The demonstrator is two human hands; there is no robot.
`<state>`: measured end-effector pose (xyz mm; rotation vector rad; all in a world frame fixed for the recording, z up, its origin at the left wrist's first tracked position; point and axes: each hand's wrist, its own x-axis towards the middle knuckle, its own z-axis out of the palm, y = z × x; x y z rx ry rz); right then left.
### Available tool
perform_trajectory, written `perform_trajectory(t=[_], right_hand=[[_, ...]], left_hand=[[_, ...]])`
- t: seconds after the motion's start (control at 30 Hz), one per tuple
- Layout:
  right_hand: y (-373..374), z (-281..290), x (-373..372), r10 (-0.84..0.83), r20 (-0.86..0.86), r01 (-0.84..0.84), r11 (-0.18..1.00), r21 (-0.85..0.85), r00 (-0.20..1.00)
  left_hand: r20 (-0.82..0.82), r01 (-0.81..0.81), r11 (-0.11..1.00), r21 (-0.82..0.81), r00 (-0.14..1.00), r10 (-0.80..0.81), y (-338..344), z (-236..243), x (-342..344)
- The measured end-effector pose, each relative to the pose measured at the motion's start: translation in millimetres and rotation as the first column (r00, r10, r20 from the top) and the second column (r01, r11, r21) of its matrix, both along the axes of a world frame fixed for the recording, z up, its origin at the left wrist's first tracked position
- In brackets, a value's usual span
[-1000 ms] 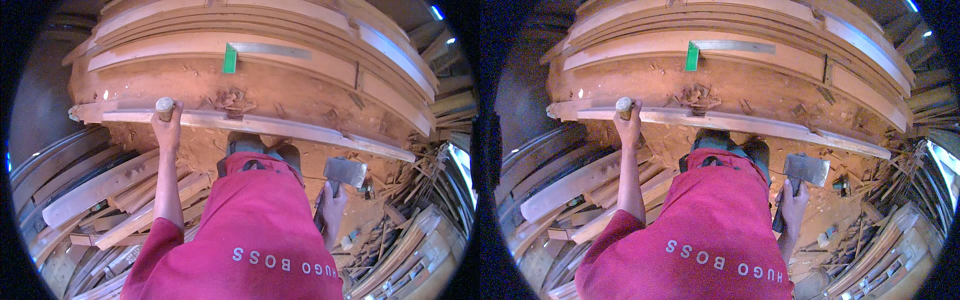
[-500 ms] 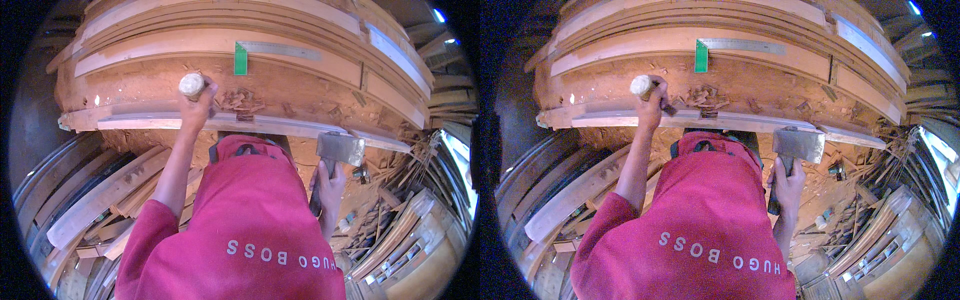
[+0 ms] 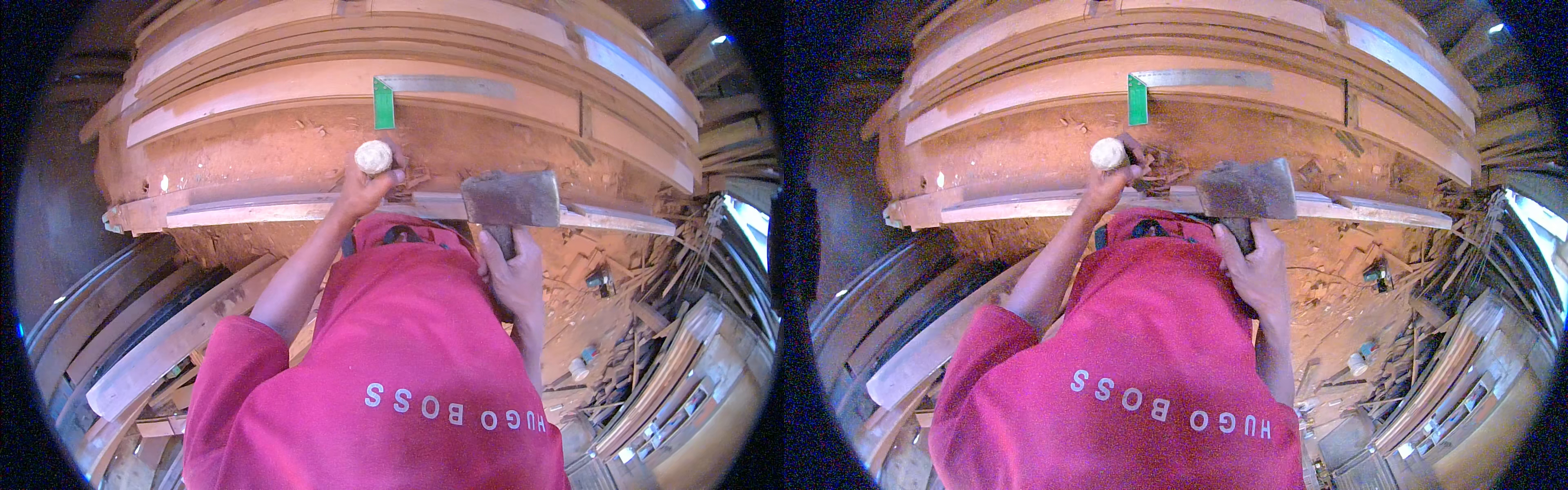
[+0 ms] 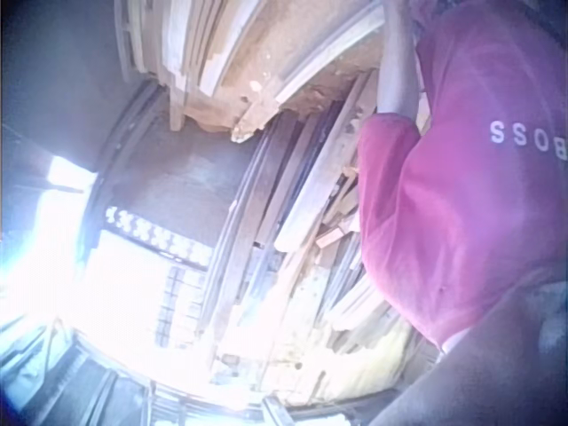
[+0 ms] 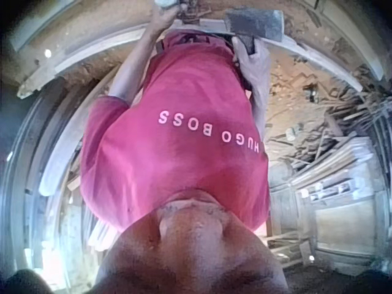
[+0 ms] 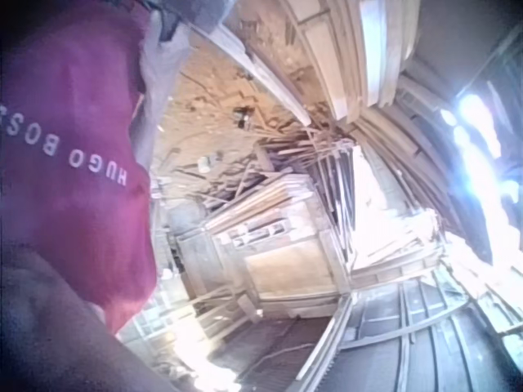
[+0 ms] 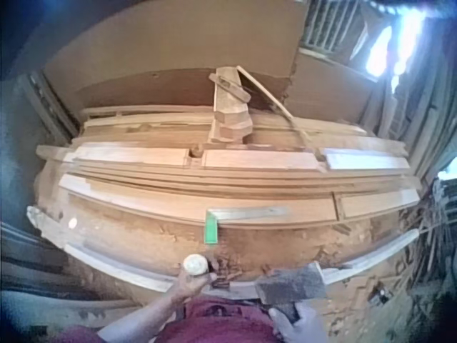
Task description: The person uses a chisel and a mallet to carve and shape a long wooden plank. They repeatedly strike the chisel to remove wood shavings, occasionally pausing to reposition the plank or clear debris. The task involves precise manual control of the tools to achieve the desired shape.
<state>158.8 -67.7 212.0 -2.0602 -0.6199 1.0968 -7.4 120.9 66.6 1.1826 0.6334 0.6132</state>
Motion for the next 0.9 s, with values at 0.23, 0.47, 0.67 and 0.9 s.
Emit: perform_trajectory(t=[0.23, 0.47, 0.67, 0.9], right_hand=[[-1.4, -6.4, 1.4, 0.083, 0.186, -0.098, 0.992, 0.076, 0.979], [-23.4, -45.0, 20.8, -0.003, 0.109, -0.001, 0.999, 0.035, 0.994], [-4.6, -130.6, 75.7, -0.266, -0.262, 0.262, 0.964, -0.049, 0.928], [57.6, -297.9, 128.9, -0.884, -0.185, 0.898, 0.439, -0.018, 0.429]], left_hand=[[-0.143, -0.146, 0.985, 0.092, 0.977, 0.158, -4.5, 11.5, -1.1], [-0.512, 0.285, 0.733, 0.618, 0.854, 0.099, 45.2, 3.2, -7.6], [-0.792, 0.710, 0.578, 0.401, 0.587, -0.172, 58.9, -91.3, -27.5], [-0.798, 0.553, 0.664, 0.503, 0.593, 0.111, 63.5, -143.8, -38.9]])
